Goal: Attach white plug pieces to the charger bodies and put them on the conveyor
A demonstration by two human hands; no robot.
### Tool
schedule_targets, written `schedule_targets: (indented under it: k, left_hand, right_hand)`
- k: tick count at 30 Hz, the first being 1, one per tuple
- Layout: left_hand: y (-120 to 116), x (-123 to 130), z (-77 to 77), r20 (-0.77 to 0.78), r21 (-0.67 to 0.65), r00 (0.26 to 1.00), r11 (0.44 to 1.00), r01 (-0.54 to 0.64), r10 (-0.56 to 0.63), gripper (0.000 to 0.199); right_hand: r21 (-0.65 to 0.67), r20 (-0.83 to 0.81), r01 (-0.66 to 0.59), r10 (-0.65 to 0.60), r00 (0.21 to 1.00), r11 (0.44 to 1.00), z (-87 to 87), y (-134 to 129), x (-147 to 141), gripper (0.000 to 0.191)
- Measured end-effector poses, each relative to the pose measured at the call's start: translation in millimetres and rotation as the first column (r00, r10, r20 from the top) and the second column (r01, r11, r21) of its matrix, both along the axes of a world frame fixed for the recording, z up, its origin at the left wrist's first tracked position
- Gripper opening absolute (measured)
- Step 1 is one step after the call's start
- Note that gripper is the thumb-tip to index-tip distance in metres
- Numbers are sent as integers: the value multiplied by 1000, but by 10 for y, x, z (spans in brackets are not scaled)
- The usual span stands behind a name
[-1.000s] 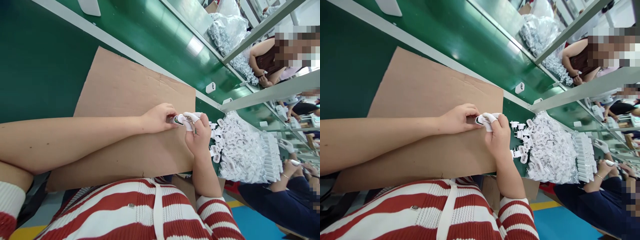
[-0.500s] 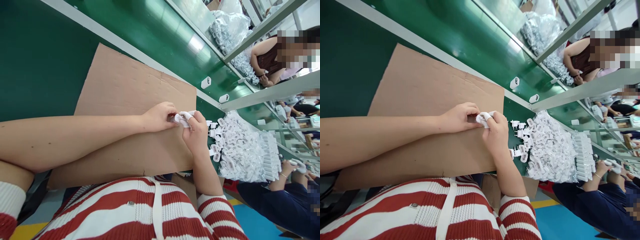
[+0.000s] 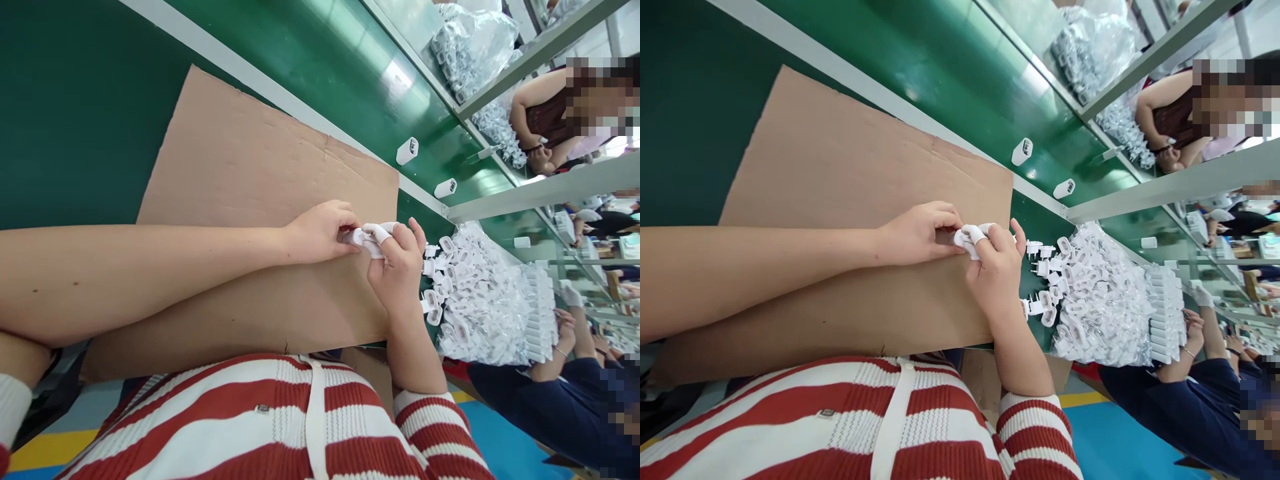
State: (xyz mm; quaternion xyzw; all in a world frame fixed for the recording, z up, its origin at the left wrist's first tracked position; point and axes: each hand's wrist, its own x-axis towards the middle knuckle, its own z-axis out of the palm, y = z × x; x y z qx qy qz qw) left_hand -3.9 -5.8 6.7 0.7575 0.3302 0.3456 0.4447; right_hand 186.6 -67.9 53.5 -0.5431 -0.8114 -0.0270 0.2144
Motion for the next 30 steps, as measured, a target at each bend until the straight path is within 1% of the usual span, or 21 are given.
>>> schedule_targets:
  k: [3, 5, 8, 11, 14, 17, 19, 20, 21, 22, 23, 25, 26, 28, 30]
  left_hand:
    - [-5, 4, 6, 2, 8, 1000, 1000, -16, 16, 26]
    - [-2, 7, 2, 3, 16, 1000, 1000, -20, 20, 26]
    - [3, 9, -9, -2, 40, 1000, 999, -19, 19, 27]
    - [-5, 14, -21, -7, 58, 999, 997, -41, 42, 29]
    - [-41, 29, -32, -32, 77, 997, 995, -67, 69, 31]
    - [-88, 42, -17, -59, 85, 995, 994, -75, 81, 35]
    - [-87, 40, 26, -59, 31, 997, 998, -55, 57, 38]
    - [-60, 33, 61, -57, -12, 997, 999, -51, 51, 39]
    - [-9, 23, 103, -54, -54, 997, 997, -62, 59, 41]
    - [73, 8, 151, -52, -90, 995, 992, -93, 89, 43]
    - [187, -12, 200, -55, -116, 989, 983, -146, 140, 44]
    - [511, -68, 284, -88, -117, 954, 948, -296, 287, 45]
    - [710, -103, 311, -117, -99, 923, 921, -378, 366, 44]
    - [1139, -187, 330, -179, -16, 833, 845, -535, 524, 42]
    - [1534, -280, 320, -241, 37, 754, 782, -622, 611, 42]
  right_hand:
    - [36, 59, 21, -23, 998, 999, 16, -6, -38, 39]
    - [39, 69, 44, -47, 997, 998, 23, -14, -62, 38]
    - [25, 47, 88, -89, 995, 996, 12, -32, -92, 33]
    - [50, 29, 107, -108, 994, 993, -34, -59, -128, 28]
    - [51, 3, 123, -123, 992, 991, -99, -66, -154, 32]
    - [-15, -89, 93, -94, 992, 996, -112, -20, -71, 39]
    - [-55, -213, 70, -80, 974, 996, -59, 17, 94, 44]
    - [-64, -276, 84, -99, 956, 994, -16, 28, 205, 46]
    - [-65, -324, 134, -148, 934, 989, 32, 32, 326, 47]
    - [-71, -333, 200, -212, 919, 977, 78, 31, 448, 44]
    - [-81, -296, 270, -282, 913, 959, 119, 28, 562, 38]
    - [-164, -144, 370, -393, 908, 915, 166, 24, 727, 30]
    - [-220, -64, 398, -420, 905, 891, 170, 29, 770, 30]
    - [-329, 53, 429, -437, 898, 841, 146, 56, 785, 37]
    - [-392, 111, 440, -433, 894, 808, 107, 97, 738, 36]
